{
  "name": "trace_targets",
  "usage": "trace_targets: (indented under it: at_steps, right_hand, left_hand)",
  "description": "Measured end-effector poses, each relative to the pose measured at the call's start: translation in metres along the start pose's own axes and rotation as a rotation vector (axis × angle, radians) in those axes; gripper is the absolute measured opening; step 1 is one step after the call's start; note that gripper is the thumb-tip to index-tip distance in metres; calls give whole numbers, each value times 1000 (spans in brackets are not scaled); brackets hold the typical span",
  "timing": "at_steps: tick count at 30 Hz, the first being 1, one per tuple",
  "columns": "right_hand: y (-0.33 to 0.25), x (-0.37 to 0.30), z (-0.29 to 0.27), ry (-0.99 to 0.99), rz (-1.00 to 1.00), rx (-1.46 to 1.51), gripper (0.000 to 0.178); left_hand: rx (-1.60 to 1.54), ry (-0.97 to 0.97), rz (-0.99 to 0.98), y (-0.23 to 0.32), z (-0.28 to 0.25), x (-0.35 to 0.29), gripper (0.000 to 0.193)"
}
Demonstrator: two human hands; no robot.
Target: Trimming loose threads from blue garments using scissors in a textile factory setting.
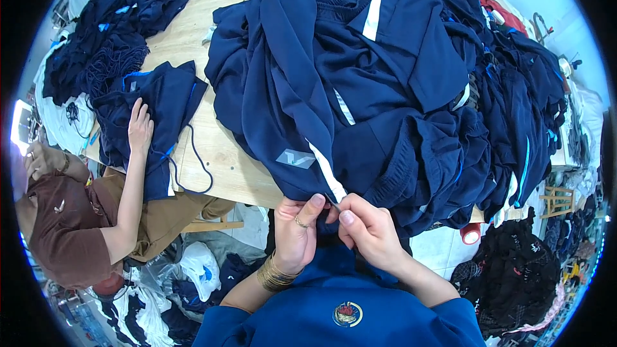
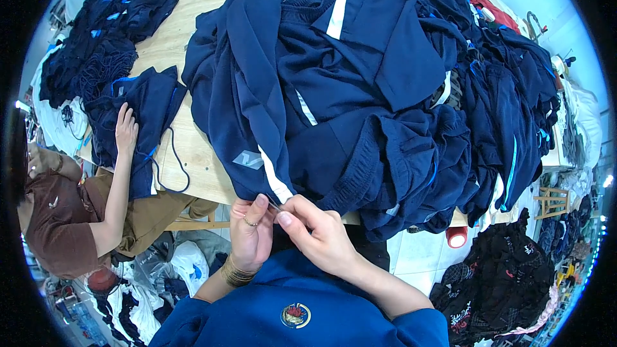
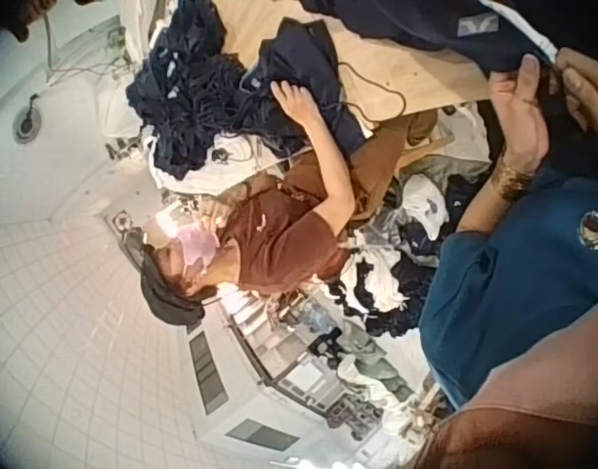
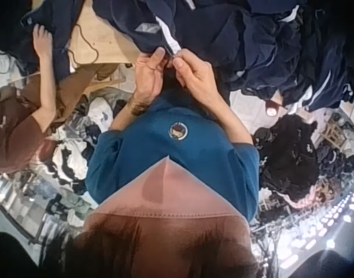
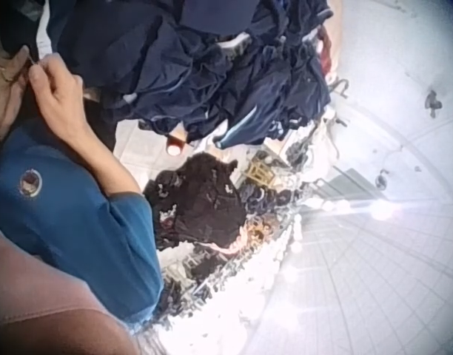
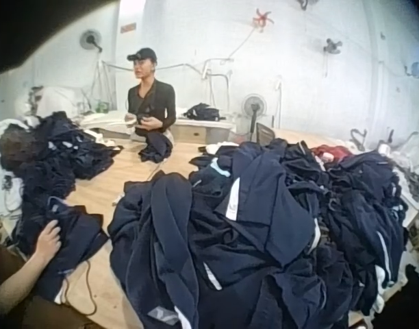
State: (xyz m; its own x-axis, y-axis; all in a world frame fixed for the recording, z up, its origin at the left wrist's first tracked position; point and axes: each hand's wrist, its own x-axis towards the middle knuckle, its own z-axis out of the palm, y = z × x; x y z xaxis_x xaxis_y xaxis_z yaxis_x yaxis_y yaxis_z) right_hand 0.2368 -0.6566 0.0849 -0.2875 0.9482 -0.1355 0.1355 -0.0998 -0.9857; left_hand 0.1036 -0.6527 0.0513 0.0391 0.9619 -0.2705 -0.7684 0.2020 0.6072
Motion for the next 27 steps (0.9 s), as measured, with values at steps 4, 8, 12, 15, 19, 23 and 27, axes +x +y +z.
trace_targets:
  at_steps: [4,8,12,15,19,23,27]
  right_hand:
    - [-4,4,-4,-126,181,378,22]
    - [-1,4,-2,-77,247,402,24]
    - [-3,4,0,-50,254,386,26]
    - [-2,3,-1,-59,236,355,26]
    - [-9,-3,-5,-115,263,377,27]
    - [-11,-6,-8,-65,225,258,23]
    - [-16,-5,-8,-32,112,1,21]
  left_hand:
    - [20,-20,42,-2,-4,1,17]
    - [59,-28,95,-5,-5,0,17]
    - [111,-27,150,-6,-4,0,17]
    - [55,-40,84,-4,-5,0,17]
    - [16,-36,9,-1,-7,1,17]
    - [8,-17,-35,2,-6,2,17]
    - [9,-5,-30,4,-3,1,17]
